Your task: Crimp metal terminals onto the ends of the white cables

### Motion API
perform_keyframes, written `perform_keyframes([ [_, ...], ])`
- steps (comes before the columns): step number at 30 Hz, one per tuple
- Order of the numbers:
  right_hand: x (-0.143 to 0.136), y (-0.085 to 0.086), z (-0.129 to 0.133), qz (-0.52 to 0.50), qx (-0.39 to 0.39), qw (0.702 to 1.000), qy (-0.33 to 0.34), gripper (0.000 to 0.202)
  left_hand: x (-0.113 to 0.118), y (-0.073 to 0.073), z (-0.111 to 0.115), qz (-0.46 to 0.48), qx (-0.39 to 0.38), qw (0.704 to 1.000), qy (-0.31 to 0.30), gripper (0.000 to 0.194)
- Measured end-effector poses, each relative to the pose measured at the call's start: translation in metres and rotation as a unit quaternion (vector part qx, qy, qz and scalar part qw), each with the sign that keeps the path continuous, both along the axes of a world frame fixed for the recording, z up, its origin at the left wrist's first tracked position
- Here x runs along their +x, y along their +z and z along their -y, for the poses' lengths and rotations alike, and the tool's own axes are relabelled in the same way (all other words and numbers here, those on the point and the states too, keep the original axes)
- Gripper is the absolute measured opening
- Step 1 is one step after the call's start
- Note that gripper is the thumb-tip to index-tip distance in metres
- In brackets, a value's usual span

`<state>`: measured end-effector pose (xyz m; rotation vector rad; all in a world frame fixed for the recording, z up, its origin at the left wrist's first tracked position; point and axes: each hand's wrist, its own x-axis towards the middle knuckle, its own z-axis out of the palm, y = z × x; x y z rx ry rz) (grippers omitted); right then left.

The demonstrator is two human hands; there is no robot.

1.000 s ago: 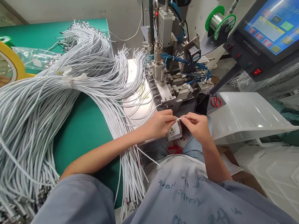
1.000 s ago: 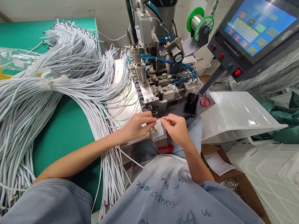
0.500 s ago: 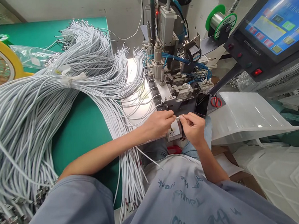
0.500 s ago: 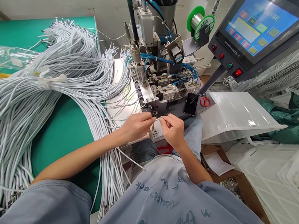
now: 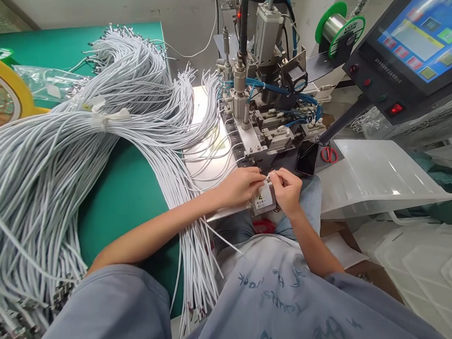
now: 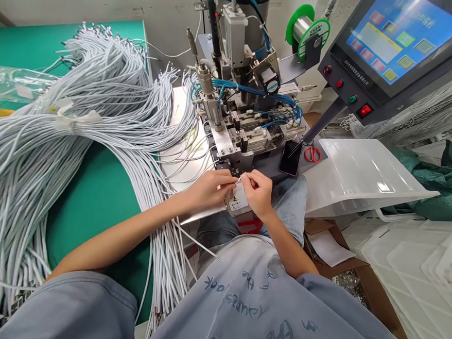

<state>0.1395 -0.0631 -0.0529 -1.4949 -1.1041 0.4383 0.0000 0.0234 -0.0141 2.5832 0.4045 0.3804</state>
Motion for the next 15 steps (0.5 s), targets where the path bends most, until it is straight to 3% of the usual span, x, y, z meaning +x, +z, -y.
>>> perform_keyframes([
  [3, 0.011, -0.017, -0.010, -0.057, -0.061, 0.996, 0.032, 0.019, 0.002, -0.004, -0.009, -0.105, 0.070, 0.991, 0.034, 0.024],
  [6, 0.020, -0.029, -0.021, -0.117, -0.105, 0.986, 0.060, 0.018, 0.004, -0.010, -0.015, -0.172, 0.094, 0.979, 0.057, 0.026],
  [15, 0.022, -0.031, -0.038, -0.175, -0.140, 0.971, 0.083, 0.016, 0.004, -0.010, -0.019, -0.197, 0.062, 0.977, 0.059, 0.027],
])
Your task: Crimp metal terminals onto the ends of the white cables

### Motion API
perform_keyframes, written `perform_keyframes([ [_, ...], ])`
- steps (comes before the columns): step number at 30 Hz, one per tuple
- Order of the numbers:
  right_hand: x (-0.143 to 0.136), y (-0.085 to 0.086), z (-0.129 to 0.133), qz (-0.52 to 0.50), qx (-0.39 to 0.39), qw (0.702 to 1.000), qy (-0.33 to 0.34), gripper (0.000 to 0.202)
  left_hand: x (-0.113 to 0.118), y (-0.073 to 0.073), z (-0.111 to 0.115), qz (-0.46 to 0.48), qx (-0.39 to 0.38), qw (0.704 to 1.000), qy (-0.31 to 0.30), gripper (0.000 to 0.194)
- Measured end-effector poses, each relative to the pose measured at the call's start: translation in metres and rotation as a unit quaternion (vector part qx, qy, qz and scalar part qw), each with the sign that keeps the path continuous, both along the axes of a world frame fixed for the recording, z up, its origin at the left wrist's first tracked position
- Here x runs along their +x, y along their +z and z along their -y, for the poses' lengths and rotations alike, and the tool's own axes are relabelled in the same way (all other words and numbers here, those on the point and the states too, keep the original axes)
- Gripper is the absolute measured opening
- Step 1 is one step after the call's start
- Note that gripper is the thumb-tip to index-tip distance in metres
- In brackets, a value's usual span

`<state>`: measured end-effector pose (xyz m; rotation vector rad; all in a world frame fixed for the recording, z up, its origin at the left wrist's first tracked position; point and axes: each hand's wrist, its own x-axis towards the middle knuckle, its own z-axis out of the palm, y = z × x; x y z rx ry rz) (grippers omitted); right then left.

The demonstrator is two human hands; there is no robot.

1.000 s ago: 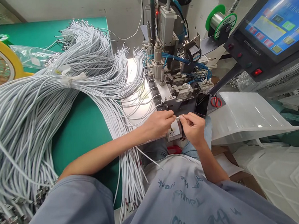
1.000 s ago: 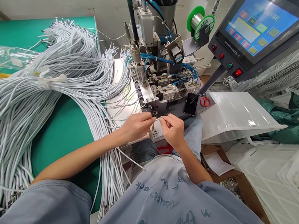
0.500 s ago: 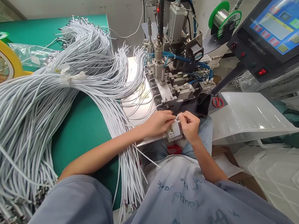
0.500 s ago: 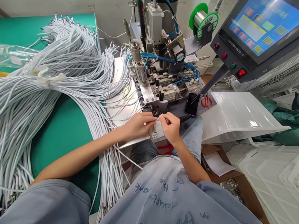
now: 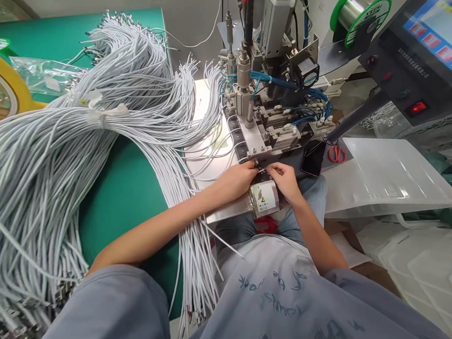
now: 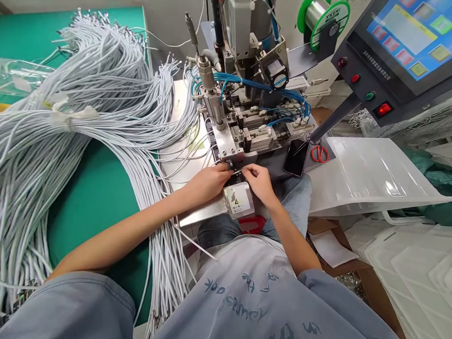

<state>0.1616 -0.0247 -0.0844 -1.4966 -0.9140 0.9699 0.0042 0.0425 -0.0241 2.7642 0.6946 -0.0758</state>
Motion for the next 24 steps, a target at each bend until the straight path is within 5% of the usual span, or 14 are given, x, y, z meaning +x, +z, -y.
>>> perform_keyframes([
  [24, 0.0059, 0.0035, 0.0010, 0.034, -0.014, 0.999, 0.029, 0.013, -0.0044, -0.0043, -0.0014, 0.004, 0.085, 0.994, -0.067, 0.036],
])
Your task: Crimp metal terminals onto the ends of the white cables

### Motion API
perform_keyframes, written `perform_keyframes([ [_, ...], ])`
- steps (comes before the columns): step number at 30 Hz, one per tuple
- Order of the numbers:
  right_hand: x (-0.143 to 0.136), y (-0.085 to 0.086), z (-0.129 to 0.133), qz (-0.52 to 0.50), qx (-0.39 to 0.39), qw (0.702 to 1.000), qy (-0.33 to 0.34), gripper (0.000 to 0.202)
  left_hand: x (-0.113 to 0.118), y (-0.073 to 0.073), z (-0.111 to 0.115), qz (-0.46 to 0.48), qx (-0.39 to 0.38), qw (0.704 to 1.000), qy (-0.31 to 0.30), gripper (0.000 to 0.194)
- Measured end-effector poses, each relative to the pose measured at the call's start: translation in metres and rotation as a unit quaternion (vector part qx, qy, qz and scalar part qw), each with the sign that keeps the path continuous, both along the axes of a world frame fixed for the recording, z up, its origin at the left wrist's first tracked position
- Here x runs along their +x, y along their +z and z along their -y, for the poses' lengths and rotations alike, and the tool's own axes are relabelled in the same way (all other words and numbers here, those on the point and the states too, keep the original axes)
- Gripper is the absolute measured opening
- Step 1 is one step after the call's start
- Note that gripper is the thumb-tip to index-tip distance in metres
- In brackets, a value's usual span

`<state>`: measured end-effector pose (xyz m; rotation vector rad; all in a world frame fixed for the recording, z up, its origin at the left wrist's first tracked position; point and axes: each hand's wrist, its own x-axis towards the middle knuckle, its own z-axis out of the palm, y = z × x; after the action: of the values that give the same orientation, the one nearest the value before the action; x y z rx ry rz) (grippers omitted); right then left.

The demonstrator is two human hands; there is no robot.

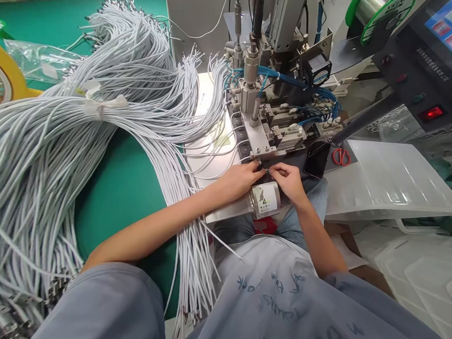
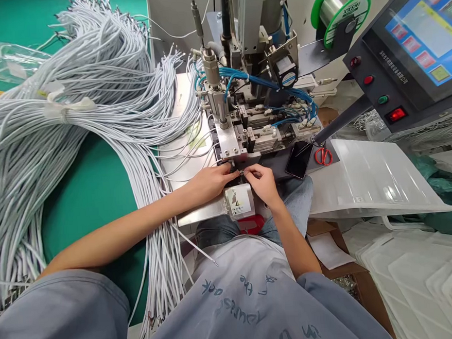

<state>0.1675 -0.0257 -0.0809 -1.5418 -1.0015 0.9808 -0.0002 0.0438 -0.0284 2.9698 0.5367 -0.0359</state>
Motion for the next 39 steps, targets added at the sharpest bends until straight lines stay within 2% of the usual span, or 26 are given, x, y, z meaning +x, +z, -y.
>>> perform_keyframes([
  [7, 0.002, -0.001, -0.007, -0.049, -0.054, 0.997, 0.015, 0.014, 0.000, 0.004, 0.001, -0.017, 0.000, 1.000, -0.006, 0.032],
  [16, 0.000, -0.001, -0.010, -0.047, -0.054, 0.997, 0.001, 0.021, 0.000, 0.003, 0.002, -0.024, -0.002, 1.000, -0.007, 0.032],
  [22, -0.001, -0.004, -0.009, -0.037, -0.044, 0.997, 0.056, 0.030, -0.002, 0.006, 0.007, -0.024, -0.003, 0.999, 0.032, 0.032],
  [25, -0.003, -0.007, -0.010, -0.016, -0.027, 0.998, 0.048, 0.033, -0.002, 0.014, 0.010, -0.059, 0.006, 0.997, 0.053, 0.023],
  [28, 0.003, -0.013, -0.007, 0.010, -0.019, 1.000, -0.002, 0.031, -0.003, 0.021, 0.012, -0.081, 0.012, 0.993, 0.080, 0.021],
  [31, 0.026, -0.022, 0.011, 0.037, -0.021, 0.992, -0.115, 0.029, -0.004, 0.023, 0.011, -0.091, 0.008, 0.992, 0.091, 0.020],
  [34, 0.060, -0.033, 0.052, 0.077, -0.034, 0.960, -0.265, 0.027, -0.004, 0.022, 0.008, -0.093, 0.027, 0.988, 0.117, 0.022],
  [36, 0.077, -0.039, 0.086, 0.108, -0.061, 0.932, -0.340, 0.031, -0.004, 0.020, 0.005, -0.085, 0.040, 0.984, 0.153, 0.027],
  [39, 0.084, -0.042, 0.125, 0.141, -0.103, 0.921, -0.349, 0.025, -0.004, 0.019, 0.002, -0.073, 0.042, 0.979, 0.184, 0.030],
])
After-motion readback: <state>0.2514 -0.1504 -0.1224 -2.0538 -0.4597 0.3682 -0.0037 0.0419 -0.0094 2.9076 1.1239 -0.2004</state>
